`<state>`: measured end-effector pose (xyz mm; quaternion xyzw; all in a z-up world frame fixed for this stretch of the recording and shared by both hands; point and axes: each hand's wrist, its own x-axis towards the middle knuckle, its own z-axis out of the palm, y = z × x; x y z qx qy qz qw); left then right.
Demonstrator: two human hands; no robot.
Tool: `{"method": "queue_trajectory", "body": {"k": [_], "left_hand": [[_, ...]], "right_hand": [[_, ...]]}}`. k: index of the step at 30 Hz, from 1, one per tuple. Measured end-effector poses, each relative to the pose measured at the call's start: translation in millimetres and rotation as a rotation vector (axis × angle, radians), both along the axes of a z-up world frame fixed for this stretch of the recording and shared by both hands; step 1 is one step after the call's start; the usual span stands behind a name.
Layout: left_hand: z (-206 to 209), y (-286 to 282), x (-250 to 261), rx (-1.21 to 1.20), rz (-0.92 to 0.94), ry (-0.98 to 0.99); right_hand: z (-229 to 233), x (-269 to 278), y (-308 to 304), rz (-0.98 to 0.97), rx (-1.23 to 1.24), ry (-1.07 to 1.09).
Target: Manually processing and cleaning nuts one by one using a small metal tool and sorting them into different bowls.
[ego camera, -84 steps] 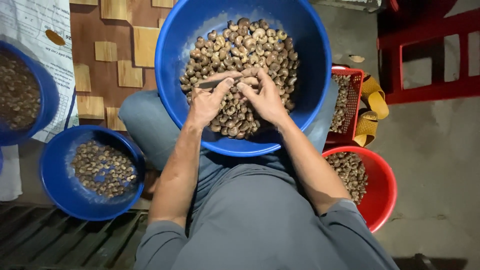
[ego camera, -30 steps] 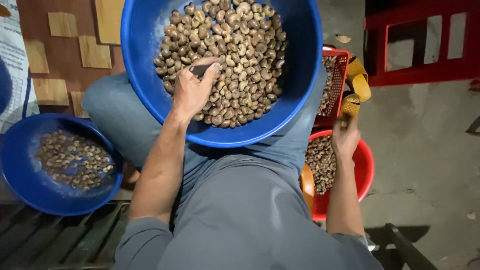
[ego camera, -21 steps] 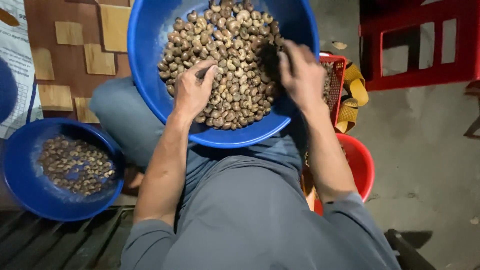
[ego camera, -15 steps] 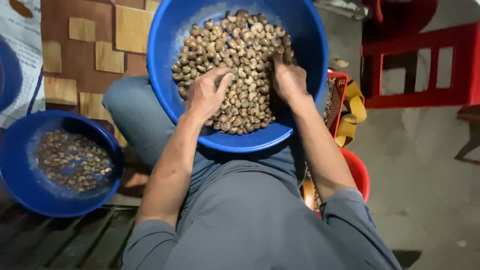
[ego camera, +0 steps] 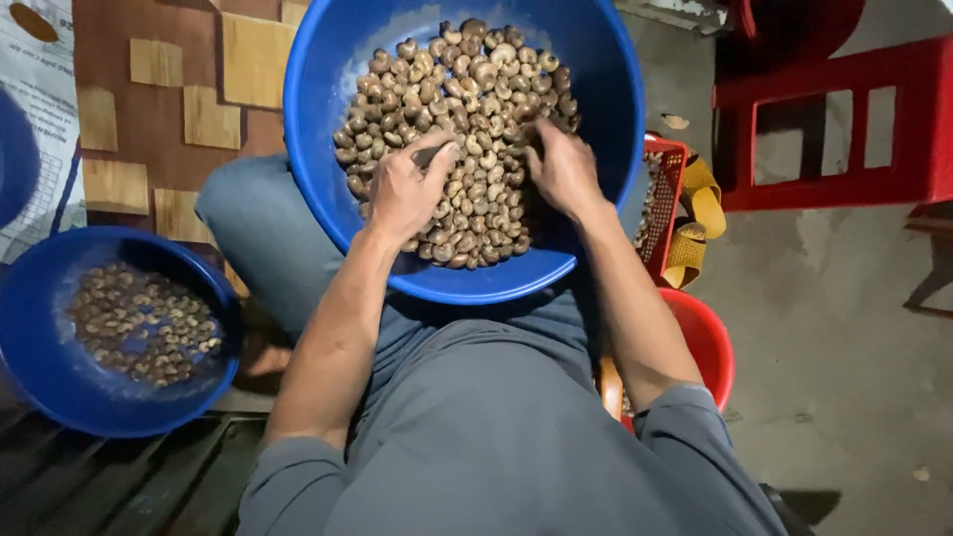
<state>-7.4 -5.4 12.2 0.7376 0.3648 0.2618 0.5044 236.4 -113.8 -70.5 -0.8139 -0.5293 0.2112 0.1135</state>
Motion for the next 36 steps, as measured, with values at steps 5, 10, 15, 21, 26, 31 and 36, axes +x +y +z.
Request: {"method": "queue_trajectory", "body": {"k": [5, 10, 15, 21, 26, 31, 36], "left_hand": [[5, 4, 8, -0.066, 0.074, -0.192], [-5, 11, 9, -0.048, -0.019, -0.360], [-14, 11, 5, -0.197, -0.034, -0.409], [-11, 12, 6, -0.250, -0.047, -0.430], [-8, 12, 7, -0.246, -0.044, -0.435], [-7, 12, 9, -0.087, -0.068, -0.405], [-9, 13, 5, -0.231, -0.035, -0.384]], "right_hand": [[46, -46, 18, -0.443, 0.445, 1.146], [41, -82, 30, -0.493, 0.553, 1.350], [45, -89, 27, -0.390, 0.578, 1.131], [54, -88, 28, -0.369, 0.626, 1.112], [44, -89, 26, -0.360, 0.638, 1.114], [44, -89, 26, -0.412, 0.633, 1.175], [45, -93, 25, -0.356, 0.611, 1.250]]}}
